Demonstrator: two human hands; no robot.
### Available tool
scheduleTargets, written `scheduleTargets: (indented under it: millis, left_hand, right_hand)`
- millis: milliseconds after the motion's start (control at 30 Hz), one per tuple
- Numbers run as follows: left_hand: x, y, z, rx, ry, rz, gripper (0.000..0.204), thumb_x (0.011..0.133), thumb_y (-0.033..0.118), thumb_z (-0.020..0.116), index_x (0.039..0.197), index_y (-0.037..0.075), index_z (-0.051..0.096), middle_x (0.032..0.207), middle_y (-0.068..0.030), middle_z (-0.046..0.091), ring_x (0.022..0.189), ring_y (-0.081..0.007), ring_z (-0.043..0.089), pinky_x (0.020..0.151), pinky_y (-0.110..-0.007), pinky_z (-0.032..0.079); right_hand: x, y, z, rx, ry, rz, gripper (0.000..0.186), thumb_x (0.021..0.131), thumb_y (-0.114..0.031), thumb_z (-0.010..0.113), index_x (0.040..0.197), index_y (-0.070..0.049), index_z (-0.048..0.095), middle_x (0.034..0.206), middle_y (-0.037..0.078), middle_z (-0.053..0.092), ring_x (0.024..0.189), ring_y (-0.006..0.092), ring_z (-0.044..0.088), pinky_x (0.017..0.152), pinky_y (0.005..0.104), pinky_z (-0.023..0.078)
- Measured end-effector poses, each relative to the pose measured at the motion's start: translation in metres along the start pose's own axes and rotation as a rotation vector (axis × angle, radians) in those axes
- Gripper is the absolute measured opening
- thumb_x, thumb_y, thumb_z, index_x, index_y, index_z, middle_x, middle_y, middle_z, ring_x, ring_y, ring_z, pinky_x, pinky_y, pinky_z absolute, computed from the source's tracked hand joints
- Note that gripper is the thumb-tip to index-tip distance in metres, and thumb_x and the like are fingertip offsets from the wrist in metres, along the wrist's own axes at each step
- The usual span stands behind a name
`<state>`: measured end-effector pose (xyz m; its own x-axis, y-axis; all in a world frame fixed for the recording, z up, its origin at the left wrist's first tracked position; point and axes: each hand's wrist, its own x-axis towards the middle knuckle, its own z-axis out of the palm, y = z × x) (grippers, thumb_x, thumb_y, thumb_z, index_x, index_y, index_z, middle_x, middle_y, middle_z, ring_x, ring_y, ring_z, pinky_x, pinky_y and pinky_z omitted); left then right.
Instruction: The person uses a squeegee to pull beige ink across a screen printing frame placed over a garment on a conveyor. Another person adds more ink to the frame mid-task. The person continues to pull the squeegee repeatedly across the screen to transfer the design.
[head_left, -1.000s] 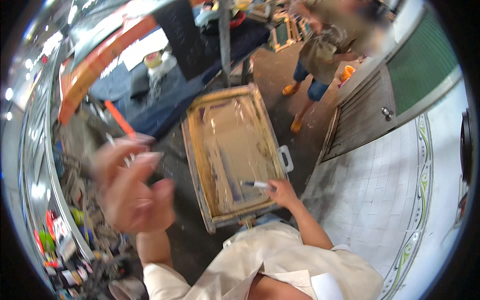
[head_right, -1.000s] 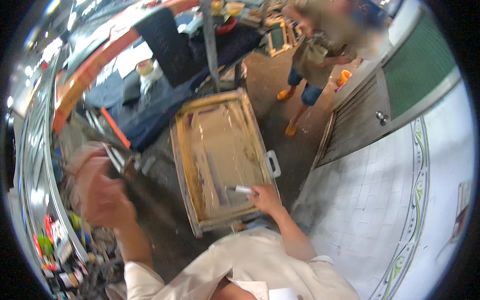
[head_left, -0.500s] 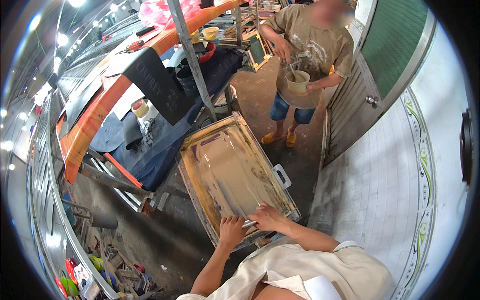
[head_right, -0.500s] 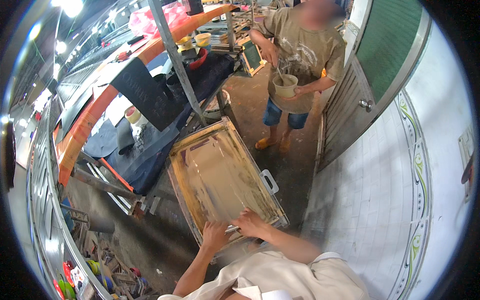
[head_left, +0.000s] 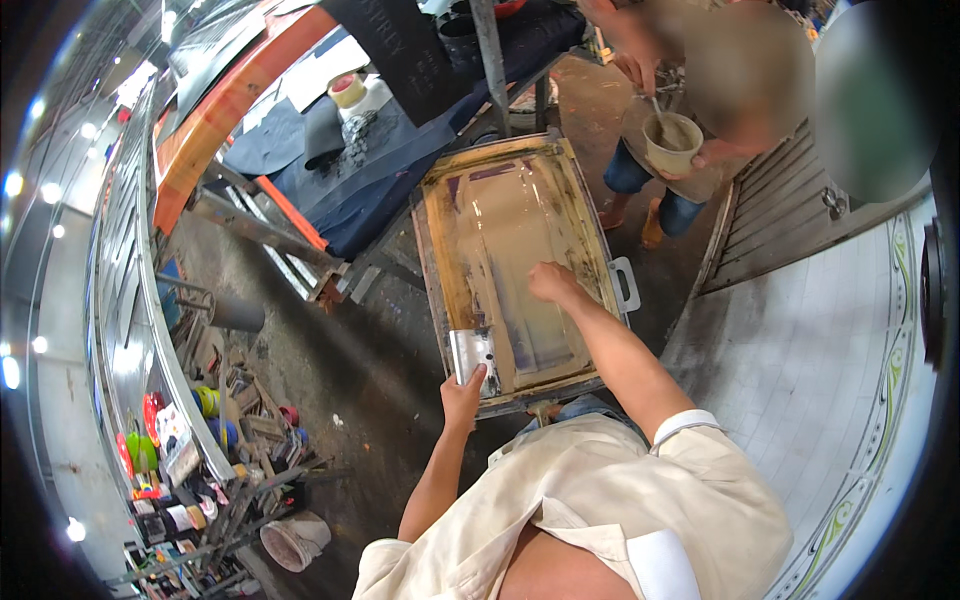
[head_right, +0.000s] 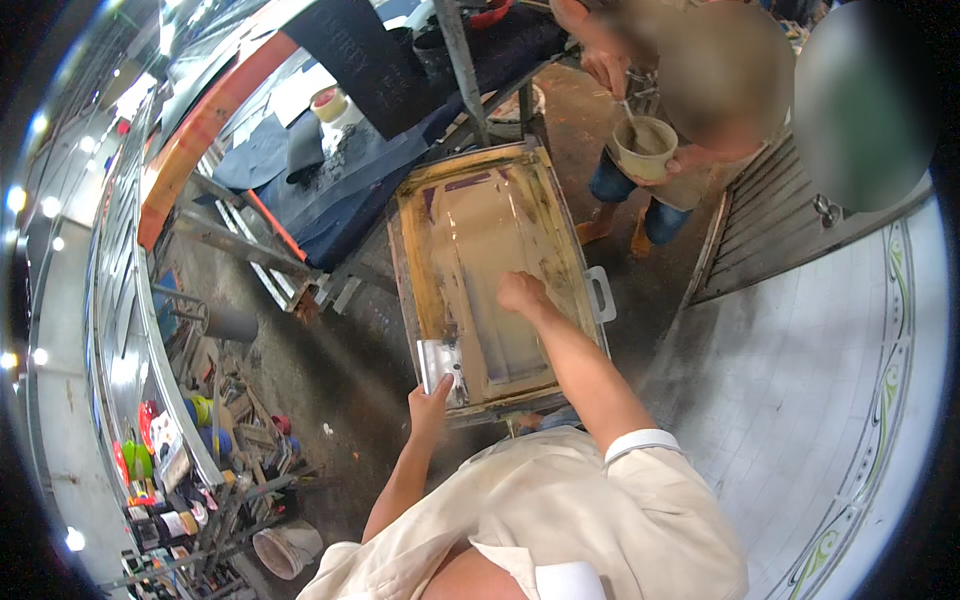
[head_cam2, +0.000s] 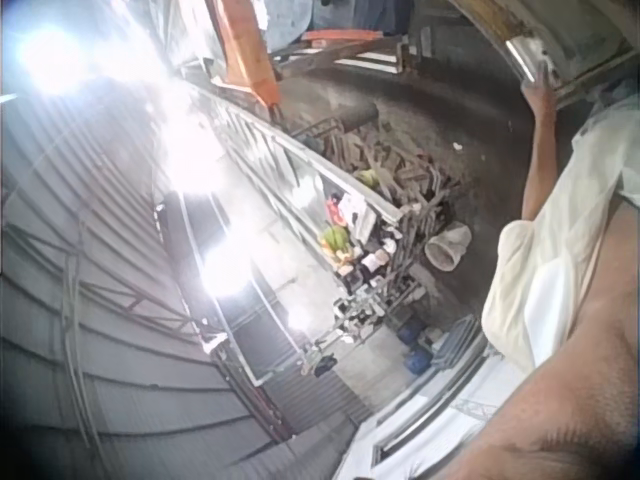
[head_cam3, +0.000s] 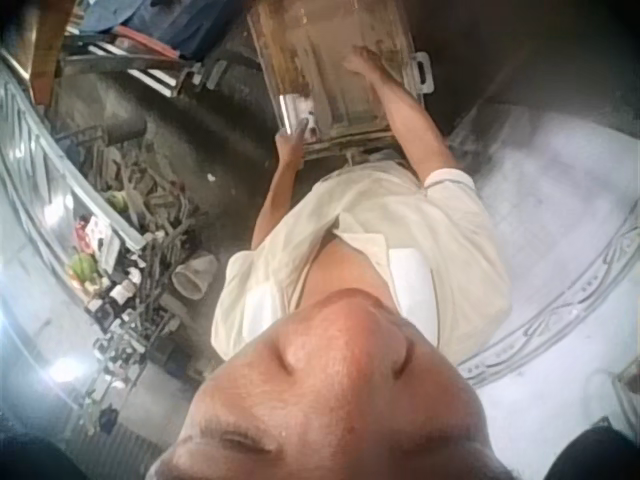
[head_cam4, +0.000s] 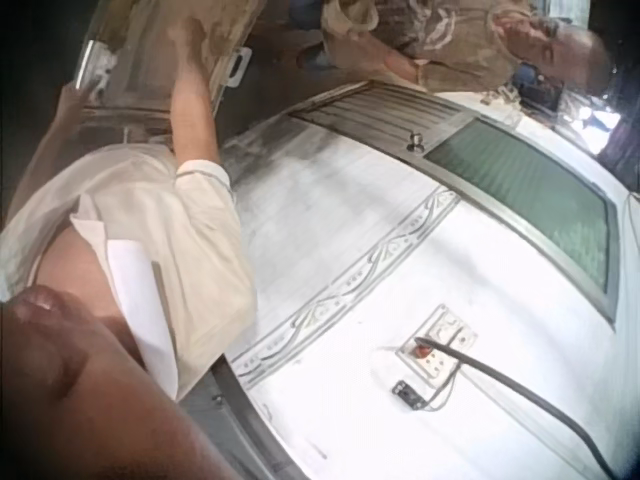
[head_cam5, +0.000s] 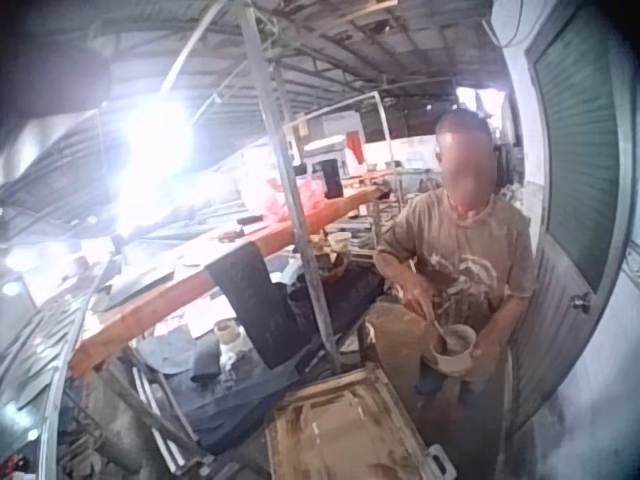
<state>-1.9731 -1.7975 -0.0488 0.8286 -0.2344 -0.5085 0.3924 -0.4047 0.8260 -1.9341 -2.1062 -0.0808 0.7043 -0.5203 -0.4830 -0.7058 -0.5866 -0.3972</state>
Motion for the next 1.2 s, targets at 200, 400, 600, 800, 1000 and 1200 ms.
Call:
scheduleTargets:
  millis: [200, 400, 600, 800, 1000, 1200]
  left_hand:
    - [-0.004, -0.022, -0.013, -0.182, 0.158, -0.220, 0.047, 0.090, 0.040, 0.077, 0.106, -0.004, 0.072, 0.085, -0.0026, 0.069, 0.074, -0.0103, 0.058, 0.068, -0.031, 0.049]
    - [0.000, -0.011, -0.017, -0.308, 0.086, -0.057, 0.042, 0.092, 0.033, 0.077, 0.115, -0.002, 0.070, 0.103, -0.0048, 0.073, 0.092, -0.0114, 0.064, 0.083, -0.030, 0.050]
    - [0.019, -0.015, -0.018, -0.437, -0.108, -0.090, 0.042, 0.089, 0.030, 0.081, 0.117, 0.001, 0.070, 0.106, -0.0040, 0.073, 0.097, -0.0122, 0.065, 0.087, -0.030, 0.050]
    - [0.022, -0.020, -0.012, -0.326, 0.004, -0.186, 0.048, 0.089, 0.045, 0.078, 0.107, 0.002, 0.071, 0.089, 0.0003, 0.064, 0.078, -0.0102, 0.054, 0.069, -0.031, 0.045]
    - [0.018, -0.017, -0.006, -0.561, -0.012, -0.160, 0.050, 0.092, 0.034, 0.077, 0.126, -0.002, 0.066, 0.115, -0.0061, 0.068, 0.099, -0.0159, 0.062, 0.087, -0.033, 0.048]
    - [0.011, -0.014, -0.010, -0.546, -0.006, -0.145, 0.048, 0.092, 0.029, 0.077, 0.125, -0.003, 0.065, 0.116, -0.0066, 0.068, 0.105, -0.0166, 0.061, 0.092, -0.033, 0.046]
  right_hand:
    - [0.009, -0.001, 0.017, 0.031, 0.077, -0.096, 0.033, 0.093, -0.027, 0.054, 0.115, -0.014, 0.074, 0.109, 0.018, 0.072, 0.106, 0.0386, 0.068, 0.089, 0.0474, 0.053]
    - [-0.034, 0.012, -0.014, 0.267, 0.229, -0.346, 0.032, 0.092, -0.019, 0.055, 0.116, -0.007, 0.073, 0.091, 0.017, 0.072, 0.086, 0.0285, 0.070, 0.076, 0.0415, 0.054]
    - [-0.082, 0.106, -0.007, 0.655, 0.311, -0.182, 0.024, 0.092, -0.015, 0.065, 0.110, -0.001, 0.073, 0.083, 0.008, 0.071, 0.076, 0.0130, 0.063, 0.070, 0.0295, 0.050]
    - [-0.130, 0.228, 0.011, 0.795, 0.627, 0.073, 0.018, 0.100, -0.012, 0.061, 0.111, -0.005, 0.073, 0.083, -0.002, 0.064, 0.070, 0.0073, 0.058, 0.058, 0.0243, 0.046]
    - [-0.182, 0.224, -0.005, 1.019, 0.552, 0.290, 0.018, 0.099, -0.007, 0.061, 0.113, -0.002, 0.072, 0.081, 0.000, 0.063, 0.068, 0.0064, 0.056, 0.057, 0.0239, 0.045]
    - [-0.187, 0.231, -0.006, 1.019, 0.514, 0.281, 0.020, 0.099, -0.011, 0.062, 0.115, -0.003, 0.071, 0.081, 0.000, 0.063, 0.067, 0.0069, 0.055, 0.057, 0.0242, 0.044]
